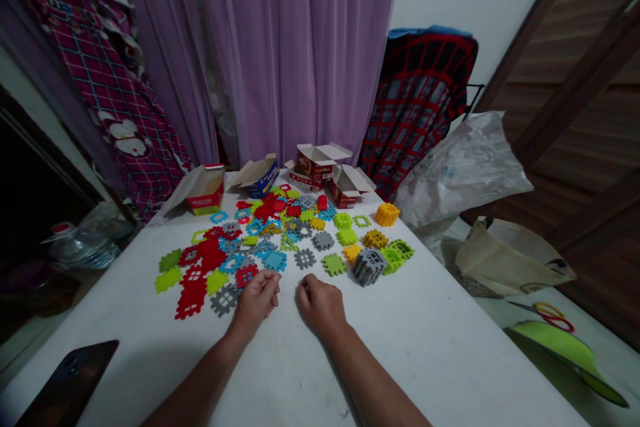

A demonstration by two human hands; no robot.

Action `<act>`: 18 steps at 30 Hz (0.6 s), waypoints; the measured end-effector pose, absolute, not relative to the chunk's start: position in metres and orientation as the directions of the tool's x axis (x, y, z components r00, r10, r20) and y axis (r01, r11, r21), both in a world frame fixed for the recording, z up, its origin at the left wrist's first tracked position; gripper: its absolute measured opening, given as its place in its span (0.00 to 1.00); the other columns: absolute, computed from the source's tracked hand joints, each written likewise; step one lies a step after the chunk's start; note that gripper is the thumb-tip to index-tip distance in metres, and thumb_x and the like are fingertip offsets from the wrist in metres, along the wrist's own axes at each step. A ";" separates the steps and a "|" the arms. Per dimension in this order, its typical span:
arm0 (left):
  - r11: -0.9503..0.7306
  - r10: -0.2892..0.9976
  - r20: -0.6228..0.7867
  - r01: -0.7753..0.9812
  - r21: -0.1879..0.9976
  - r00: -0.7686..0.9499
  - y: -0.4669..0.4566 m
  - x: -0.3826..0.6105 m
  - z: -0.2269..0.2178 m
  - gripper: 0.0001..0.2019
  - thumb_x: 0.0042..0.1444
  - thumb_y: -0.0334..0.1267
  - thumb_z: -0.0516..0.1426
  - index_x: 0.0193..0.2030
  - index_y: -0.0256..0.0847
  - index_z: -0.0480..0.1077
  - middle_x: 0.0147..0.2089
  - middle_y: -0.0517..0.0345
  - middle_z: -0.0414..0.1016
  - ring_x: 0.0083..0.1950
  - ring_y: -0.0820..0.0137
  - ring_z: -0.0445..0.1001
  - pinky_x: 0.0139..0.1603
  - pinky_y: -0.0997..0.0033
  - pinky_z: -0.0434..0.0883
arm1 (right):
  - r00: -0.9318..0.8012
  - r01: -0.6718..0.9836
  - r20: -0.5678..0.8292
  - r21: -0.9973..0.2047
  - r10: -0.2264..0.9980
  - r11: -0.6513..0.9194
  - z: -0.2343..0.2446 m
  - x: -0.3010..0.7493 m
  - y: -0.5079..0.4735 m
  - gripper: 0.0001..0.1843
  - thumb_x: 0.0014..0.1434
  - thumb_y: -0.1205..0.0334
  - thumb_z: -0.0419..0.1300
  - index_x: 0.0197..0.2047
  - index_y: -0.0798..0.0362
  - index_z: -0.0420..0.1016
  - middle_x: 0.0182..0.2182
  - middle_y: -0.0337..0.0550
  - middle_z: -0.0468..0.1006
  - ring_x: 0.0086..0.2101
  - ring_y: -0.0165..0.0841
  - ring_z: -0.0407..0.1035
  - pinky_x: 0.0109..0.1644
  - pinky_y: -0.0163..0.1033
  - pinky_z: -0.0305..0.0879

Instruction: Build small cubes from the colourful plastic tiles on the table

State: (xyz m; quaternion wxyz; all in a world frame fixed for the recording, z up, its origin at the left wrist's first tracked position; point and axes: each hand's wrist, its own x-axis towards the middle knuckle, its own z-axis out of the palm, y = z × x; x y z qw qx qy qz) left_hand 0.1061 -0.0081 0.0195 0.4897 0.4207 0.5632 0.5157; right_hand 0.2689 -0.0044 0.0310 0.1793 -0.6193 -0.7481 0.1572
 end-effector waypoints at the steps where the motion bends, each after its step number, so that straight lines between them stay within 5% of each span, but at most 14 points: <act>1: 0.089 0.983 -0.082 0.035 0.995 -0.165 -0.002 0.104 0.021 0.21 0.49 0.60 0.58 0.34 0.41 0.71 0.25 0.64 0.69 0.18 0.77 0.63 0.14 0.78 0.54 | -0.188 0.843 0.106 -0.493 0.976 0.216 0.027 0.273 -0.005 0.14 0.64 0.55 0.51 0.39 0.49 0.77 0.31 0.39 0.82 0.33 0.32 0.76 0.37 0.32 0.59; 4: -0.059 0.990 0.098 0.347 0.936 -0.097 0.026 0.098 0.034 0.15 0.56 0.51 0.57 0.38 0.42 0.76 0.33 0.59 0.76 0.28 0.74 0.72 0.26 0.75 0.68 | -0.169 0.759 0.196 -0.600 0.966 0.254 0.015 0.282 -0.002 0.15 0.62 0.53 0.51 0.36 0.50 0.76 0.24 0.38 0.79 0.26 0.31 0.72 0.32 0.32 0.57; 6: -0.179 0.970 0.241 0.627 0.758 -0.014 0.051 0.098 0.045 0.10 0.58 0.40 0.57 0.42 0.44 0.78 0.42 0.57 0.78 0.36 0.72 0.75 0.41 0.71 0.73 | -0.137 0.709 0.230 -0.657 0.964 0.258 0.011 0.284 0.001 0.15 0.61 0.53 0.51 0.34 0.51 0.76 0.21 0.37 0.76 0.23 0.30 0.69 0.30 0.32 0.56; 8: -0.211 0.967 0.234 0.842 0.497 0.104 0.076 0.102 0.054 0.13 0.59 0.35 0.56 0.48 0.46 0.78 0.48 0.55 0.77 0.46 0.69 0.75 0.51 0.69 0.71 | -0.124 0.671 0.241 -0.694 0.963 0.260 0.010 0.283 0.003 0.14 0.60 0.54 0.52 0.33 0.50 0.75 0.20 0.36 0.75 0.22 0.29 0.67 0.30 0.32 0.55; 11: -0.206 0.971 0.196 0.892 0.402 0.136 0.105 0.113 0.058 0.13 0.57 0.34 0.58 0.47 0.48 0.79 0.48 0.54 0.76 0.52 0.64 0.73 0.54 0.65 0.69 | -0.098 0.636 0.247 -0.730 0.964 0.252 0.011 0.280 0.004 0.12 0.58 0.56 0.52 0.31 0.50 0.74 0.18 0.35 0.73 0.21 0.28 0.65 0.29 0.32 0.54; 18: -0.206 0.973 0.178 0.898 0.388 0.147 0.128 0.130 0.054 0.09 0.51 0.33 0.63 0.39 0.44 0.80 0.47 0.51 0.74 0.55 0.58 0.70 0.59 0.58 0.65 | -0.092 0.587 0.219 -0.776 0.971 0.230 0.018 0.277 0.005 0.10 0.57 0.58 0.53 0.29 0.50 0.73 0.18 0.33 0.71 0.21 0.27 0.64 0.30 0.32 0.52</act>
